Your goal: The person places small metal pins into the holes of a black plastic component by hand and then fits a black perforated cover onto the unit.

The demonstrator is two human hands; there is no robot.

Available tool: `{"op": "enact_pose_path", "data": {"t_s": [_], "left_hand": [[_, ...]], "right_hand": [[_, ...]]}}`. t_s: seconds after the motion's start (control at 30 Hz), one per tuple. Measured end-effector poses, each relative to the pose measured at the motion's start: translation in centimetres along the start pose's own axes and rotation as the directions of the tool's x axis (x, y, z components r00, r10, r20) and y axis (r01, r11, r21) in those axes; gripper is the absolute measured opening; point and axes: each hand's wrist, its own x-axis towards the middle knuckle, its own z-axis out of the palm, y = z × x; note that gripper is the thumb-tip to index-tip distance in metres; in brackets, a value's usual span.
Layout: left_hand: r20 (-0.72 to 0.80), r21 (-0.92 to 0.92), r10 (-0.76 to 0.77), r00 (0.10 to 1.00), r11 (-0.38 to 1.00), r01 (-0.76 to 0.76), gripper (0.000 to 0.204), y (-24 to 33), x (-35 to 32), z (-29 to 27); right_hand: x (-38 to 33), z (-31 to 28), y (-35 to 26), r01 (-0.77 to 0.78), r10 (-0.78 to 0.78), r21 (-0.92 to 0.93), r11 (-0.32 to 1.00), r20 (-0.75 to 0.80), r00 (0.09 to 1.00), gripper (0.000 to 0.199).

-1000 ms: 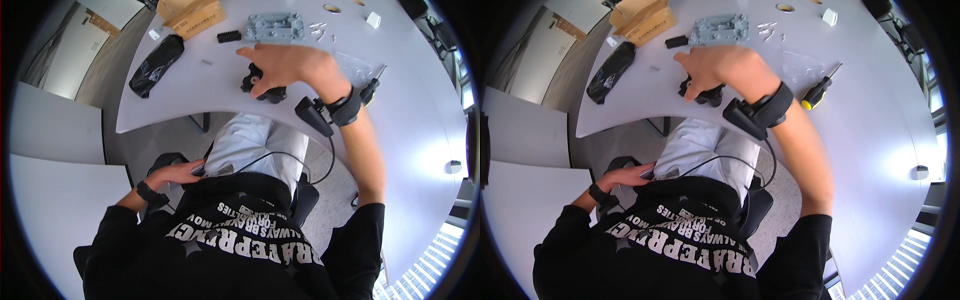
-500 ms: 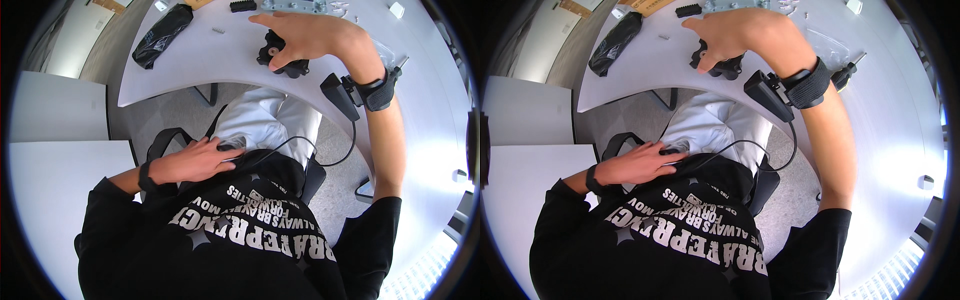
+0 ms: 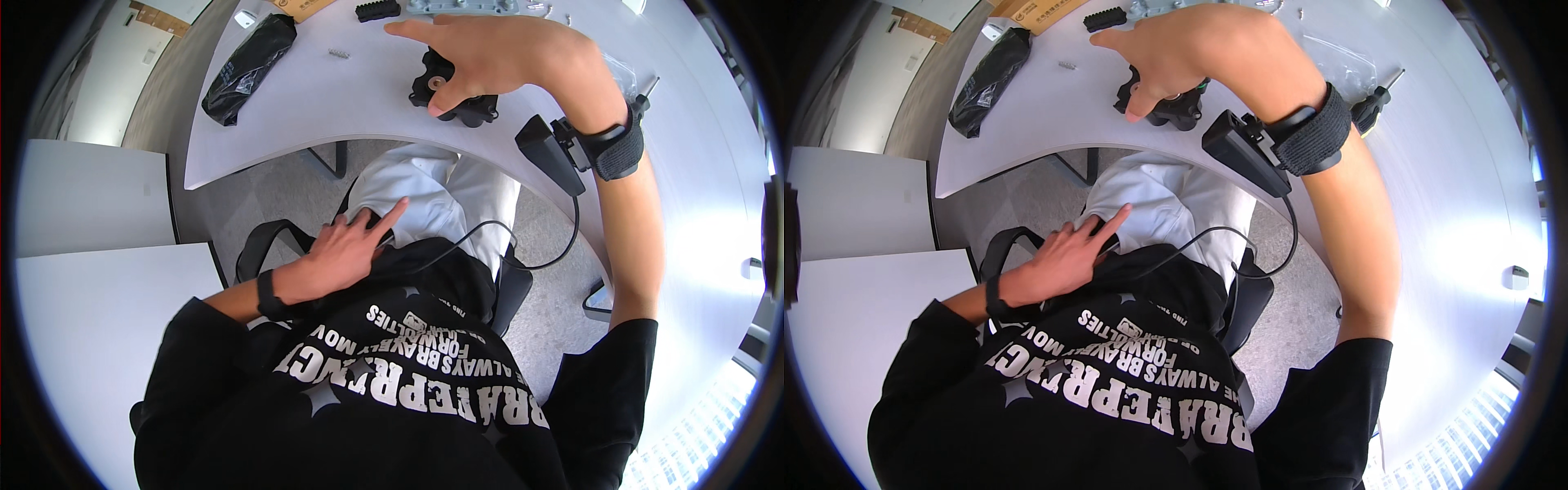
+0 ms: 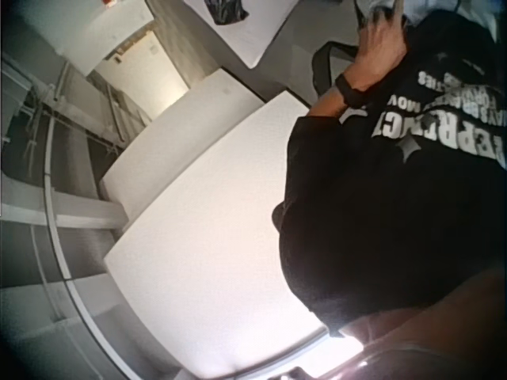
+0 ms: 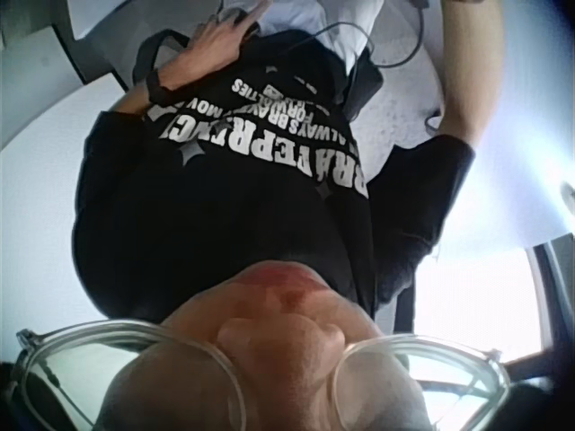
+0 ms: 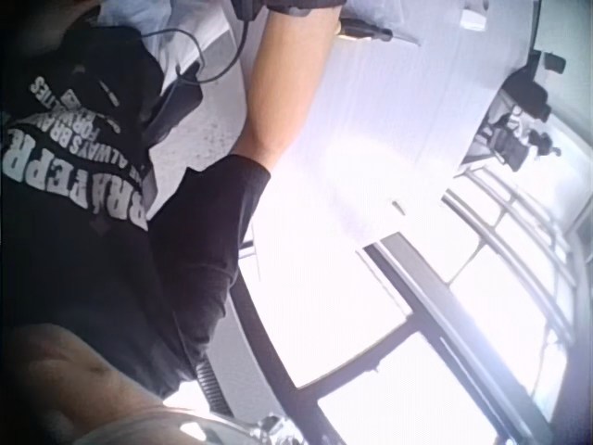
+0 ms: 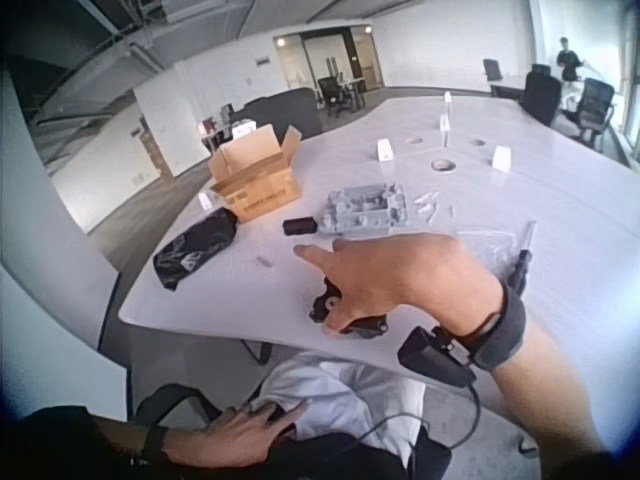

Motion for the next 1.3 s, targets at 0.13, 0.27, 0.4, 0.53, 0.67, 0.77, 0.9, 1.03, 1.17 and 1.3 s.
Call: {"op": "enact_pose_path", "data": {"t_s": [0.13, 0.27, 0.4, 0.53, 0.67, 0.77, 0.9, 1.03, 1.17, 1.3], "left_hand": [[-0.073, -0.135, -0.021, 0.997, 0.991, 0.011, 0.102, 0.3, 0.6, -0.7], [-0.095, -0.259, -0.027, 0.995, 0.966, 0.001, 0.107, -0.8, -1.7, -1.3], [-0.086, -0.498, 0.123, 0.989, 0.854, -0.15, 0.108, -2.2, -3.0, -2.2], [-0.052, -0.648, 0.259, 0.964, 0.726, -0.23, 0.102, -4.3, -2.6, -0.9], [-0.077, -0.579, 0.214, 0.974, 0.785, -0.218, 0.093, -4.2, -1.4, 1.5], [-0.265, -0.528, 0.118, 0.957, 0.813, -0.247, 0.089, -4.2, 0.0, 2.9], [-0.379, -0.267, 0.112, 0.919, 0.937, -0.225, 0.074, -3.6, 1.0, 3.0], [-0.526, 0.063, 0.211, 0.824, 0.976, -0.21, 0.051, -3.9, 5.2, 1.9], [-0.428, 0.249, 0.317, 0.846, 0.942, -0.227, 0.03, -5.4, 9.2, 2.8], [-0.289, 0.286, 0.378, 0.88, 0.911, -0.297, 0.023, -5.2, 6.4, 2.6]], "right_hand": [[0.4, 0.0, -0.7, -0.03, 0.029, -0.154, 0.988, -0.011, 1.0, 0.096], [0.5, 0.8, 0.4, -0.057, 0.057, 0.002, 0.998, 0.009, 0.998, 0.095], [0.6, 1.1, 0.5, -0.067, 0.067, 0.039, 0.997, 0.011, 0.998, 0.094], [0.6, 0.7, 0.2, -0.065, 0.064, 0.023, 0.998, 0.037, 0.997, 0.094], [0.8, 0.9, 0.7, -0.066, 0.066, 0.028, 0.997, 0.019, 0.998, 0.095], [1.8, 3.2, 1.3, -0.091, 0.079, -0.051, 0.995, -0.21, 0.975, 0.095], [1.7, 3.6, 1.9, -0.065, 0.052, -0.055, 0.996, -0.215, 0.975, 0.095], [1.8, 3.5, 2.0, -0.044, 0.037, -0.031, 0.999, -0.205, 0.978, 0.097], [1.6, 3.3, 1.6, -0.073, 0.074, 0.01, 0.997, -0.173, 0.982, 0.097], [1.5, 2.5, 1.3, -0.075, 0.083, 0.064, 0.995, -0.126, 0.989, 0.098]]}}
